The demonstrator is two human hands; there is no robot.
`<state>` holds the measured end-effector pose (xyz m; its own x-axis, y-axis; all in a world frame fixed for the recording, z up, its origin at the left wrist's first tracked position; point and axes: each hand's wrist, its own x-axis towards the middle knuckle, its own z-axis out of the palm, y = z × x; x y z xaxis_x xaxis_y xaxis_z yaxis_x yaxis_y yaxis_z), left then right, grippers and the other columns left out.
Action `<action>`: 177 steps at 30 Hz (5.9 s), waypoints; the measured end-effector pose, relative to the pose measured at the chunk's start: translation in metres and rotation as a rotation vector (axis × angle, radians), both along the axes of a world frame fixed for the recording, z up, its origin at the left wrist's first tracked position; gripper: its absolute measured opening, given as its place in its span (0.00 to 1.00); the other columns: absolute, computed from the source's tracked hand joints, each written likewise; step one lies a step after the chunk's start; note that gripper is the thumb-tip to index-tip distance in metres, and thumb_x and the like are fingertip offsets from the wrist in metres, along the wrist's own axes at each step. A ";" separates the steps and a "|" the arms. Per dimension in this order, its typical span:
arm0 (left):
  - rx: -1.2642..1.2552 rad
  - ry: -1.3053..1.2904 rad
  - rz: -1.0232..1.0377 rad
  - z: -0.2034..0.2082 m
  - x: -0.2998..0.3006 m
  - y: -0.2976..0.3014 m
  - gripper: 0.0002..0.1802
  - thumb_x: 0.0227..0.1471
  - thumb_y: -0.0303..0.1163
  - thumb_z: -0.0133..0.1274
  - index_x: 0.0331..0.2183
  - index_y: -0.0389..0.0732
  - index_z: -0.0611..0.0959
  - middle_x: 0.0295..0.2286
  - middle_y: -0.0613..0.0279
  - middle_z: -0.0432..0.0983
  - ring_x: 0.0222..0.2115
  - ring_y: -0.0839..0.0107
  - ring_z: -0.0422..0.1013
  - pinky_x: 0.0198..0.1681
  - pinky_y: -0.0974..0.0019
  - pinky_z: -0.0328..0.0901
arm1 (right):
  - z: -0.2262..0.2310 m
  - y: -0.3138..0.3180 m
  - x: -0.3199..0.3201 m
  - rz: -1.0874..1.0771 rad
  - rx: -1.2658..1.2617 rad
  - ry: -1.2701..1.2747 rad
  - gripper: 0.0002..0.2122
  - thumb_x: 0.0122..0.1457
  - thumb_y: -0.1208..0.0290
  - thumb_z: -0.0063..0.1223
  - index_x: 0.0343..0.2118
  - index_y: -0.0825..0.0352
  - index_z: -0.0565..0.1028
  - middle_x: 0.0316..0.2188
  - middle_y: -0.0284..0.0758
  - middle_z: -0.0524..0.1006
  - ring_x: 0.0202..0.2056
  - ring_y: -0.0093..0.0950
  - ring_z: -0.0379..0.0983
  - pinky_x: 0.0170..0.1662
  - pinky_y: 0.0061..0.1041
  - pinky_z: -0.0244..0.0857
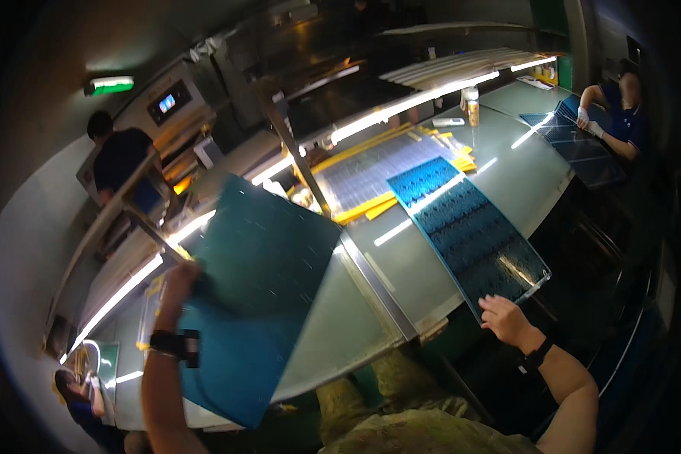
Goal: Picking up solar panel components and placing them on blue substrate sheets for assembly and inspection.
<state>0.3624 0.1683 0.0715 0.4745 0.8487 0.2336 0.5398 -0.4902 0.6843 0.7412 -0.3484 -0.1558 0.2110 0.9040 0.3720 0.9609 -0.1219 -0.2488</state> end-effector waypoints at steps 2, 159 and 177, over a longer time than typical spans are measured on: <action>-0.107 0.054 -0.213 -0.034 0.009 0.005 0.08 0.49 0.35 0.55 0.26 0.40 0.79 0.22 0.71 0.72 0.25 0.79 0.65 0.30 0.69 0.62 | 0.005 0.009 -0.011 0.058 0.145 -0.116 0.03 0.48 0.74 0.46 0.22 0.63 0.72 0.28 0.35 0.75 0.34 0.33 0.70 0.39 0.32 0.62; 0.269 0.436 0.208 -0.235 -0.220 -0.099 0.26 0.50 0.39 0.52 0.51 0.43 0.72 0.55 0.61 0.62 0.58 0.52 0.53 0.55 0.42 0.49 | -0.045 0.354 -0.026 -0.156 -0.207 -0.341 0.25 0.51 0.78 0.40 0.56 0.70 0.60 0.56 0.38 0.60 0.59 0.41 0.53 0.55 0.38 0.55; 0.089 0.672 0.509 -0.263 -0.191 -0.005 0.34 0.58 0.52 0.35 0.60 0.44 0.56 0.62 0.63 0.45 0.63 0.56 0.34 0.60 0.38 0.33 | -0.027 0.348 -0.036 -0.179 -0.304 -0.292 0.26 0.52 0.76 0.39 0.58 0.66 0.58 0.61 0.35 0.55 0.61 0.44 0.48 0.58 0.50 0.47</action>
<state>0.1714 0.1636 -0.1917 0.1018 0.9882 0.1146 0.9874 -0.1144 0.1096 0.7050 -0.0005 -0.1832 0.3001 0.9400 0.1622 0.9424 -0.3184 0.1022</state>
